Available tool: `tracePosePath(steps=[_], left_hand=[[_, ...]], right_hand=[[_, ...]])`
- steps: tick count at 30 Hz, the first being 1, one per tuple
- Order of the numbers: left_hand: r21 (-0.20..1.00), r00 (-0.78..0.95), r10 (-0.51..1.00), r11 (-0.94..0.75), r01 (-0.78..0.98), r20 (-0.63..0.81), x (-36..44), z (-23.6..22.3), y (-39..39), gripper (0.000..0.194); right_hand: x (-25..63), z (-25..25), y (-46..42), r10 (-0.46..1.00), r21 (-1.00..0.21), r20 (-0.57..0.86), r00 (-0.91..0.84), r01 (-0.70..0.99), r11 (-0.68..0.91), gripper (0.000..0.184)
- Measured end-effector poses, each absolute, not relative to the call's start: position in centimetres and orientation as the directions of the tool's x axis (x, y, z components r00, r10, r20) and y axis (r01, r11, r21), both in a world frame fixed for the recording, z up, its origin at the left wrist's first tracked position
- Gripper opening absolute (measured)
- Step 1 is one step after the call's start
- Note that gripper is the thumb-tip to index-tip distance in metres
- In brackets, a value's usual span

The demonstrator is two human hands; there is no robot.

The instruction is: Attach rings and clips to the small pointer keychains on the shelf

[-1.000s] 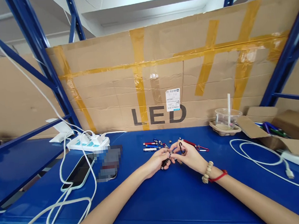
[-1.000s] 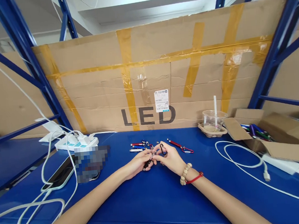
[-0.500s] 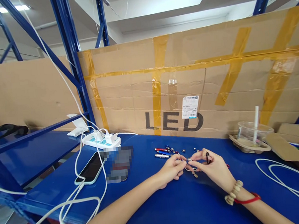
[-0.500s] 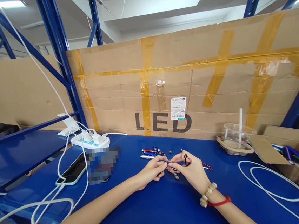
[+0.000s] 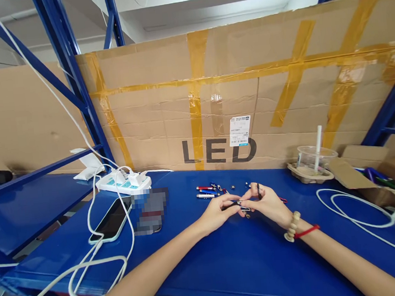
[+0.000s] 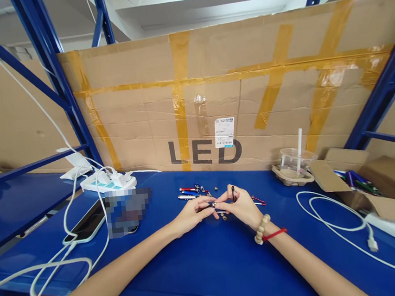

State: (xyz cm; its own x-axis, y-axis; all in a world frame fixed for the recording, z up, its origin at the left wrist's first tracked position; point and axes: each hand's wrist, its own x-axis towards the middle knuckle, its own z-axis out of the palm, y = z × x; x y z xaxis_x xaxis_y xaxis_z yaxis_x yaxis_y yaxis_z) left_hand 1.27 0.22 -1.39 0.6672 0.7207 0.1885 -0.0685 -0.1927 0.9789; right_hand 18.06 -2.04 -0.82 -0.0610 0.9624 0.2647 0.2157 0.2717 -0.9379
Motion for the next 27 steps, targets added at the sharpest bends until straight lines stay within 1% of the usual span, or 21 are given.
tracePosePath(steps=[3,6,8,10,12,14,16,20,23,25,27], left_hand=[[0.96,0.674,0.692,-0.263,-0.096,0.257,1.3,-1.7,0.2,0.033],[0.934,0.673,0.679,-0.353,-0.054,0.295,1.3,-1.9,0.2,0.033],[0.914,0.665,0.674,-0.405,-0.032,0.322,1.3,-1.9,0.0,0.032],[0.897,0.662,0.664,-0.44,-0.032,0.349,1.3,-2.0,-0.1,0.032],[0.875,0.655,0.654,-0.484,-0.022,0.378,1.3,-2.0,-0.2,0.03],[0.838,0.641,0.65,-0.545,0.019,0.408,1.3,-2.0,-0.2,0.027],[0.798,0.625,0.653,-0.598,0.077,0.429,1.3,-1.9,-0.1,0.023],[0.778,0.582,0.683,-0.615,0.13,0.442,1.4,-1.7,0.3,0.019],[0.773,0.57,0.698,-0.613,0.162,0.434,1.6,-1.8,0.7,0.018],[0.773,0.57,0.708,-0.606,0.188,0.416,1.6,-2.0,0.9,0.018],[0.779,0.557,0.728,-0.59,0.21,0.401,1.5,-2.1,1.0,0.019]], right_hand=[[18.1,-0.7,-2.1,0.971,-0.953,0.225,-0.076,0.192,0.235,0.043],[18.4,-0.8,-2.0,0.974,-0.957,0.178,-0.137,0.205,0.203,0.036],[18.5,-0.9,-2.0,0.975,-0.96,0.154,-0.158,0.209,0.185,0.034],[18.6,-1.0,-2.0,0.979,-0.97,0.135,-0.155,0.179,0.162,0.038],[18.7,-1.2,-2.1,0.983,-0.981,0.114,-0.143,0.14,0.134,0.046],[18.6,-1.5,-2.0,0.986,-0.986,0.097,-0.138,0.124,0.114,0.051],[18.5,-1.7,-1.9,0.987,-0.986,0.09,-0.134,0.128,0.107,0.051],[17.7,-1.5,-1.9,0.989,-0.982,0.118,-0.091,0.138,0.129,0.044],[17.3,-1.1,-2.0,0.991,-0.974,0.135,-0.014,0.179,0.135,0.04],[17.5,-0.9,-2.0,0.992,-0.983,0.118,0.044,0.144,0.111,0.041],[17.9,-0.8,-1.8,0.993,-0.994,0.093,0.069,0.064,0.088,0.043]])
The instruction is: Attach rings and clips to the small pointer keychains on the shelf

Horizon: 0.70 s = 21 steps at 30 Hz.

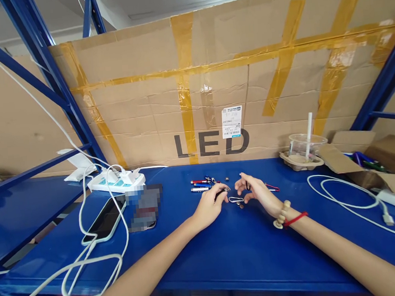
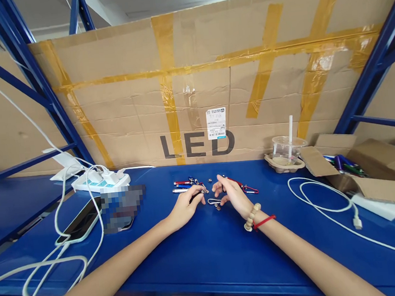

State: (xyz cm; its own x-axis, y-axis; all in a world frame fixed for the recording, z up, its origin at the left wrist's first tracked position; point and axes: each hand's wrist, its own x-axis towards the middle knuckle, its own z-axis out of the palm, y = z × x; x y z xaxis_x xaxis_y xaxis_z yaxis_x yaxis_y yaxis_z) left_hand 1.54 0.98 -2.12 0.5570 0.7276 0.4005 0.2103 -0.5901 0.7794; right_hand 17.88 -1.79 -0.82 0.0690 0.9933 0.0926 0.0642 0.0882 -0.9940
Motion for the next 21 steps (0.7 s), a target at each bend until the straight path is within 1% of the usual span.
tracePosePath(steps=[3,5,7,11,13,15,18,21], left_hand=[[0.793,0.532,0.754,-0.565,0.227,0.385,1.4,-2.2,1.1,0.02],[0.813,0.516,0.77,-0.541,0.215,0.376,1.4,-2.3,1.2,0.021],[0.861,0.507,0.791,-0.48,0.167,0.342,1.5,-2.4,1.2,0.022],[0.976,0.539,0.822,-0.22,-0.004,0.187,1.8,-2.3,1.2,0.023],[0.993,0.556,0.823,-0.099,-0.064,0.118,1.9,-2.2,1.1,0.023],[0.995,0.558,0.826,-0.029,-0.1,0.08,2.0,-2.0,1.2,0.024],[0.991,0.547,0.834,-0.001,-0.134,0.074,1.9,-2.0,1.3,0.024],[0.991,0.539,0.838,-0.013,-0.133,0.084,1.8,-2.0,1.4,0.021]], right_hand=[[18.4,-0.9,-1.5,0.995,-0.997,0.079,0.068,0.008,0.079,0.041],[18.4,-1.0,-1.3,0.994,-0.996,0.082,0.073,0.031,0.08,0.039],[18.4,-1.2,-1.2,0.993,-0.994,0.089,0.078,0.069,0.083,0.039],[18.6,-1.6,-0.9,0.99,-0.976,0.124,0.067,0.186,0.11,0.04],[18.8,-1.9,-0.8,0.99,-0.956,0.138,0.04,0.268,0.123,0.042],[19.0,-2.0,-0.7,0.988,-0.934,0.156,0.0,0.327,0.147,0.043],[19.0,-2.1,-0.6,0.981,-0.908,0.194,-0.031,0.372,0.191,0.044],[19.0,-2.1,-0.6,0.975,-0.895,0.22,0.022,0.402,0.192,0.046]])
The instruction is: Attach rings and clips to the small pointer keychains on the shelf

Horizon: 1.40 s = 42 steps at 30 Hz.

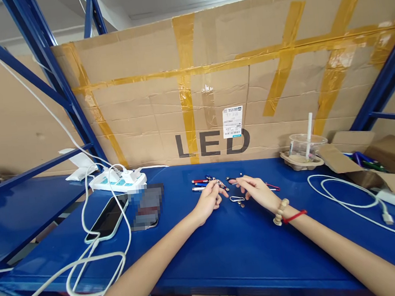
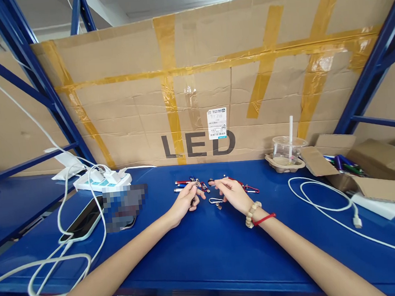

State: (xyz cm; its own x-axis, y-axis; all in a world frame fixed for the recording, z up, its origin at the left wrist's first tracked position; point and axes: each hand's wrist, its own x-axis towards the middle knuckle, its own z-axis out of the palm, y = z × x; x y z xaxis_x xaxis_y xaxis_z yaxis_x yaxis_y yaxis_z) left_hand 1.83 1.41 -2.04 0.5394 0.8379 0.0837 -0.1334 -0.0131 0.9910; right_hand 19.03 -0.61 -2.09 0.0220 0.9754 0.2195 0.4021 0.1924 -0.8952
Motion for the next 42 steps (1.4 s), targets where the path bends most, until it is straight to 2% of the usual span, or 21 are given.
tracePosePath(steps=[4,13,16,19,23,26,36,42], left_hand=[[0.996,0.53,0.845,-0.02,-0.092,0.066,1.8,-2.1,1.4,0.021],[0.999,0.516,0.856,-0.005,-0.052,0.031,1.8,-2.3,1.5,0.019],[0.996,0.49,0.871,-0.01,-0.085,0.051,1.9,-2.4,1.6,0.017],[0.991,0.466,0.883,-0.002,-0.131,0.064,1.9,-2.4,1.7,0.018],[0.987,0.466,0.881,-0.005,-0.159,0.079,1.8,-2.2,1.8,0.02],[0.988,0.461,0.884,-0.006,-0.152,0.076,1.8,-2.0,1.7,0.018],[0.992,0.47,0.878,-0.031,-0.125,0.087,1.6,-2.0,1.6,0.018],[0.99,0.486,0.866,-0.064,-0.126,0.118,1.6,-2.2,1.6,0.023]], right_hand=[[19.4,-2.5,-0.2,0.972,-0.898,0.203,0.115,0.417,0.139,0.047],[18.9,-2.8,-0.3,0.984,-0.896,0.175,-0.016,0.411,0.166,0.044],[18.8,-2.2,-0.7,0.959,-0.811,0.281,-0.038,0.524,0.258,0.037],[19.0,-1.3,-1.3,0.91,-0.674,0.377,-0.174,0.622,0.398,0.03],[19.0,-0.7,-2.1,0.849,-0.572,0.313,-0.425,0.63,0.526,0.032],[18.8,-0.8,-2.3,0.811,-0.517,0.257,-0.525,0.635,0.575,0.03],[17.9,-1.2,-2.4,0.826,-0.409,0.229,-0.515,0.719,0.562,0.018],[18.1,-1.3,-2.1,0.867,-0.463,0.26,-0.425,0.733,0.498,0.018]])
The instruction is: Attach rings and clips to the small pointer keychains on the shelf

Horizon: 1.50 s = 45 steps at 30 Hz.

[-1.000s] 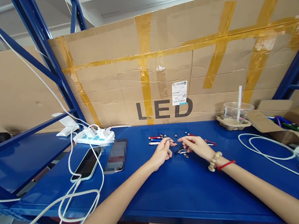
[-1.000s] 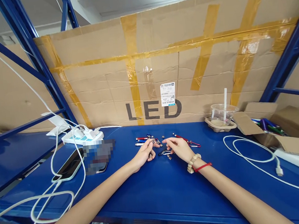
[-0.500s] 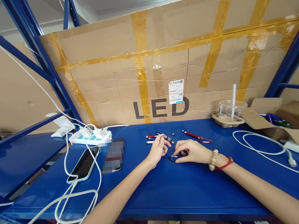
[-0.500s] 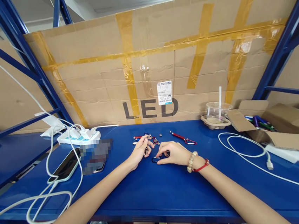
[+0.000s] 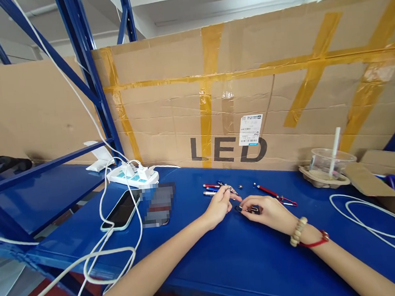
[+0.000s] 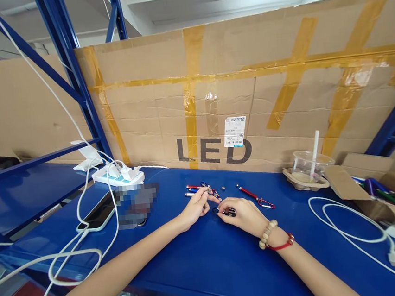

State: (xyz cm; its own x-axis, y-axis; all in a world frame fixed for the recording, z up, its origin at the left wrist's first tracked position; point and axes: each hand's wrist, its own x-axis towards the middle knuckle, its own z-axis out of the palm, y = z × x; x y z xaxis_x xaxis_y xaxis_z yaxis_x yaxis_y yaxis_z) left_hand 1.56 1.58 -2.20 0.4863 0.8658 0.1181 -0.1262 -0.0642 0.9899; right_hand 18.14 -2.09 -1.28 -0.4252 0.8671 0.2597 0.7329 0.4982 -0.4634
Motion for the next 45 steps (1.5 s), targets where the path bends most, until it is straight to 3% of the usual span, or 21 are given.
tracePosePath(steps=[11,15,18,22,26,33,38,41,45], left_hand=[[0.985,0.537,0.828,-0.163,-0.049,0.163,1.6,-3.1,1.8,0.029],[0.979,0.576,0.802,-0.203,0.02,0.154,1.4,-2.8,1.6,0.028],[0.932,0.612,0.763,-0.345,0.11,0.21,1.2,-2.4,1.1,0.027],[0.847,0.676,0.686,-0.503,0.173,0.269,1.0,-1.8,0.4,0.027],[0.795,0.684,0.651,-0.583,0.17,0.331,1.1,-1.7,0.2,0.027],[0.819,0.641,0.704,-0.538,0.2,0.305,1.3,-1.7,0.4,0.024],[0.841,0.582,0.756,-0.497,0.213,0.299,1.4,-1.9,0.5,0.021],[0.827,0.601,0.733,-0.524,0.202,0.318,1.4,-2.0,0.7,0.021],[0.811,0.601,0.724,-0.548,0.204,0.338,1.4,-2.3,1.0,0.021]], right_hand=[[19.2,-1.4,-1.3,0.963,-0.728,0.246,-0.112,0.634,0.26,0.029],[19.6,-1.6,-0.9,0.987,-0.865,0.137,-0.082,0.476,0.16,0.034],[19.5,-1.2,-1.1,0.997,-0.956,0.009,-0.073,0.292,0.03,0.036],[19.0,-0.1,-1.9,0.984,-0.974,-0.156,-0.089,0.179,-0.138,0.032],[18.8,0.5,-2.4,0.978,-0.976,-0.193,-0.083,0.118,-0.183,0.026],[19.0,0.0,-1.9,0.984,-0.984,-0.118,-0.131,0.148,-0.098,0.03],[18.8,-0.6,-1.6,0.993,-0.972,-0.021,-0.115,0.234,0.007,0.053],[18.7,-1.2,-1.6,0.978,-0.931,0.095,-0.186,0.33,0.154,0.047],[18.6,-1.6,-1.7,0.915,-0.749,0.286,-0.284,0.529,0.398,0.034]])
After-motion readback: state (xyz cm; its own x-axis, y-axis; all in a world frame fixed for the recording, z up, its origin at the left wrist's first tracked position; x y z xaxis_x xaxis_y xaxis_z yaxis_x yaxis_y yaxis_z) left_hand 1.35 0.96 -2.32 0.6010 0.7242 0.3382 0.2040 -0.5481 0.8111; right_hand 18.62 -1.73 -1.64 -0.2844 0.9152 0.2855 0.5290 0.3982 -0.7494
